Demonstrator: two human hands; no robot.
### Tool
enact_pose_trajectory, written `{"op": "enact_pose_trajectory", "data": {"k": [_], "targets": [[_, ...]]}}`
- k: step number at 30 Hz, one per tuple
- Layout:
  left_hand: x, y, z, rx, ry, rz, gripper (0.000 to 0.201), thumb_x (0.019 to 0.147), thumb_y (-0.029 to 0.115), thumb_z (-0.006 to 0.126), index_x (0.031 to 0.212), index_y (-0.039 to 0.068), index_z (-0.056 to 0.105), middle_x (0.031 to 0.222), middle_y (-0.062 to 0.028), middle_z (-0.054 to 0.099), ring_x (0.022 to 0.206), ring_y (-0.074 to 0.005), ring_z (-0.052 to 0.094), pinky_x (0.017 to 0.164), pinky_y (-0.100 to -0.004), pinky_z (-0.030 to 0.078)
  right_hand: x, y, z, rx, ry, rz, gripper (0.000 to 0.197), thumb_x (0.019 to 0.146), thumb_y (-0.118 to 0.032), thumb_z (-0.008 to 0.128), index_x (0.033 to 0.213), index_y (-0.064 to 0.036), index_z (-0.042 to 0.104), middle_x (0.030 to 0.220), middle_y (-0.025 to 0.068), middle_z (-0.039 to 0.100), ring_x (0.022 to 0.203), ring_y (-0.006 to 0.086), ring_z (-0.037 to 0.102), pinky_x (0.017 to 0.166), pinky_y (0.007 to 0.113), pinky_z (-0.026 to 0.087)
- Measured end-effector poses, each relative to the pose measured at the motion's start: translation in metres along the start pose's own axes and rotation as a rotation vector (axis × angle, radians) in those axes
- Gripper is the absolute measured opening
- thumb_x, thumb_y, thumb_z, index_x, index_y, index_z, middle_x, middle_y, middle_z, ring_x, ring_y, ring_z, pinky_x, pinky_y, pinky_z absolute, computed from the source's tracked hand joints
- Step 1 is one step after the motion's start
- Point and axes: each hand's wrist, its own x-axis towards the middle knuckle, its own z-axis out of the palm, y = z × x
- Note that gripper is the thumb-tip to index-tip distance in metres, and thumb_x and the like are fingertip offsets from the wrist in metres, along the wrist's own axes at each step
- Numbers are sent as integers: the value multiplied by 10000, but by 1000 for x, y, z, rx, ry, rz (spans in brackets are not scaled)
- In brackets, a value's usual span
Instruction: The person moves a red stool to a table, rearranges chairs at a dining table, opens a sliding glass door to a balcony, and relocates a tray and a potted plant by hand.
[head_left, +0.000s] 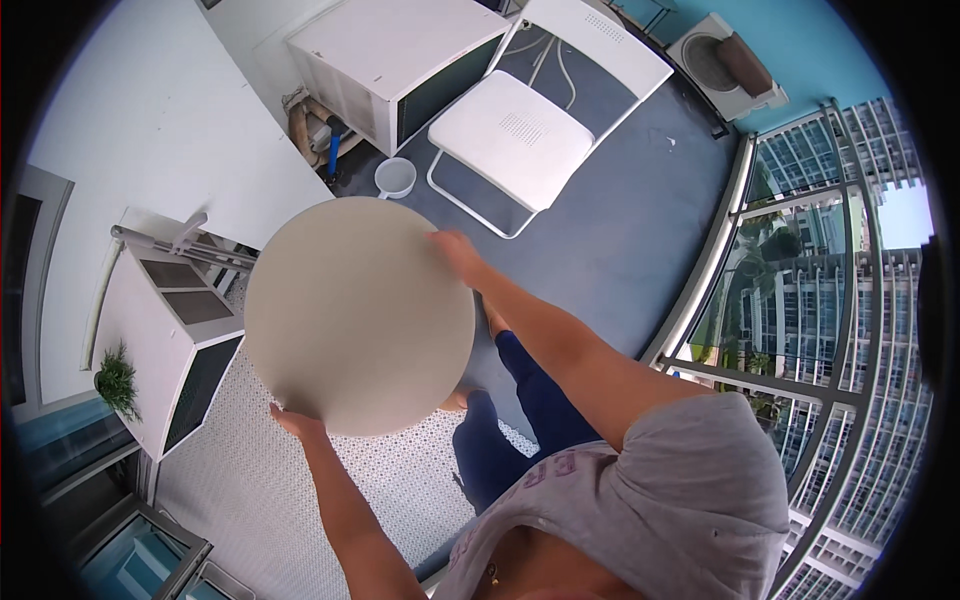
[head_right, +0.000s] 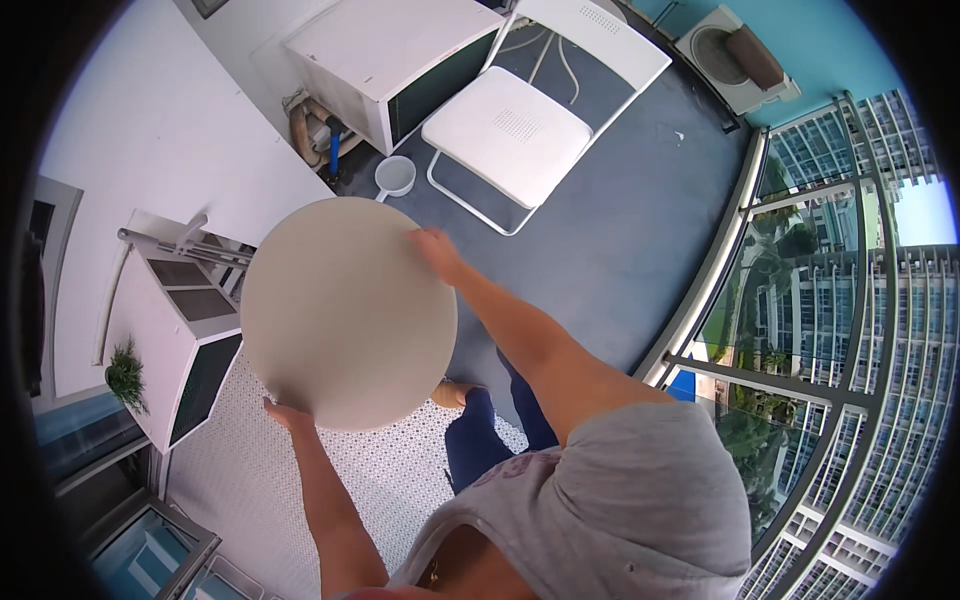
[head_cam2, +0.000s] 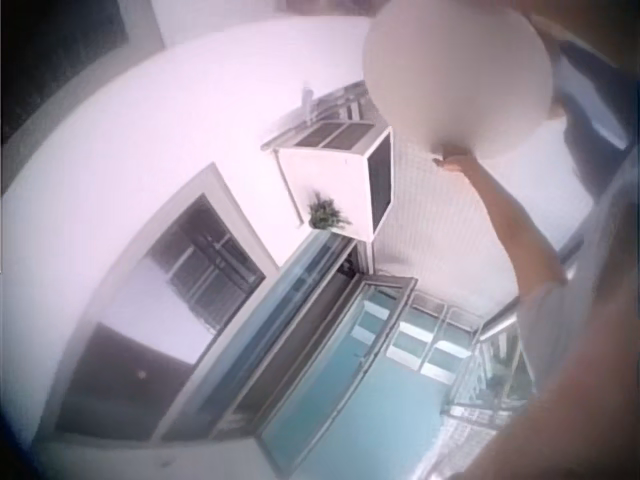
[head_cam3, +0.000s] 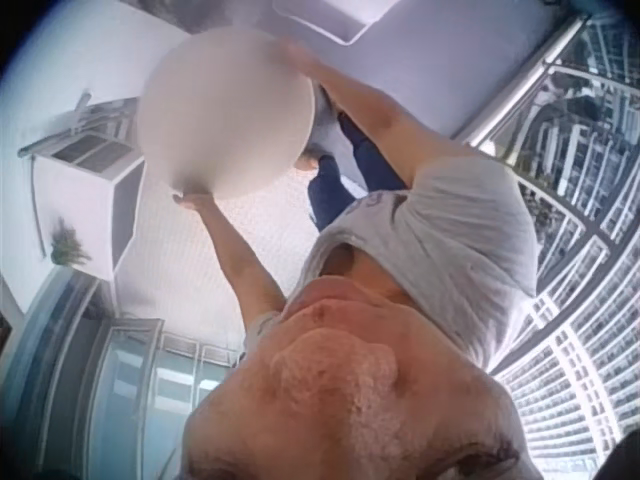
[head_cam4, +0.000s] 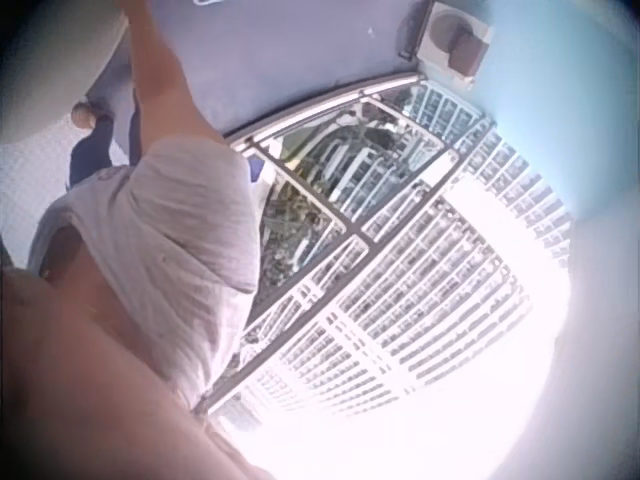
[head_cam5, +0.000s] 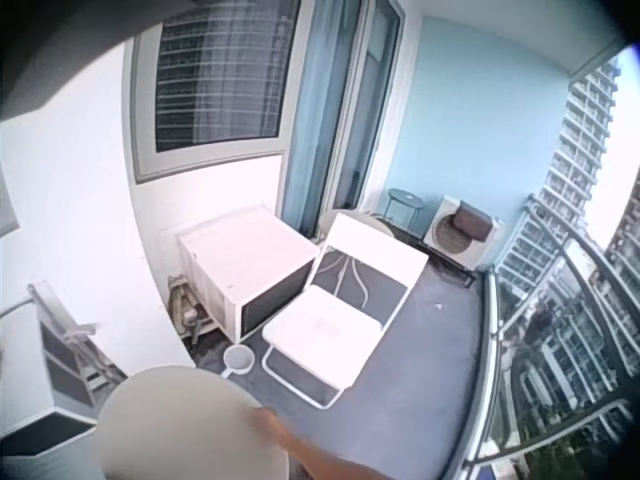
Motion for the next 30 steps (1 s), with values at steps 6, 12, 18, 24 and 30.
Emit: {"op": "enact_pose_trajectory", "data": {"k": [6,12,18,24,30], "targets": [[-110,-56,75,114,-190,-159,628,850,478,248,1274,21,321,1331,-93,318,1214,-265,307,993,-371,232,-70,12,-158,113,378,-67,535,740,-405,509,1097,-7,531,1087,161,515,1029,265,459,892,335,324],[-209,-162,123,100,-394,-236,501,870,400,264,1184,34,401,1185,-68,425,1086,-206,411,902,-368,333,-119,-2,-314,84,620,23,508,748,-442,458,1084,-76,564,1039,115,528,981,245,472,884,333,322],[-271,-296,167,366,-488,-109,258,877,208,357,994,26,497,941,-54,514,827,-163,524,670,-303,444,-129,31,-487,116,778,90,520,742,-479,445,1059,-94,592,907,91,578,931,224,495,914,315,289],[-355,-384,269,522,-721,-293,253,862,194,367,984,22,507,912,-66,534,826,-162,529,672,-303,447,-168,57,-632,184,1089,-69,521,763,-435,478,1052,-14,581,857,105,593,871,179,514,836,274,350],[-423,-446,417,414,-768,-576,415,856,348,248,1000,54,504,966,-59,551,918,-213,529,788,-361,420,-210,15,-720,668,1194,-86,495,761,-432,519,945,22,583,903,91,572,804,176,524,732,287,405]]}}
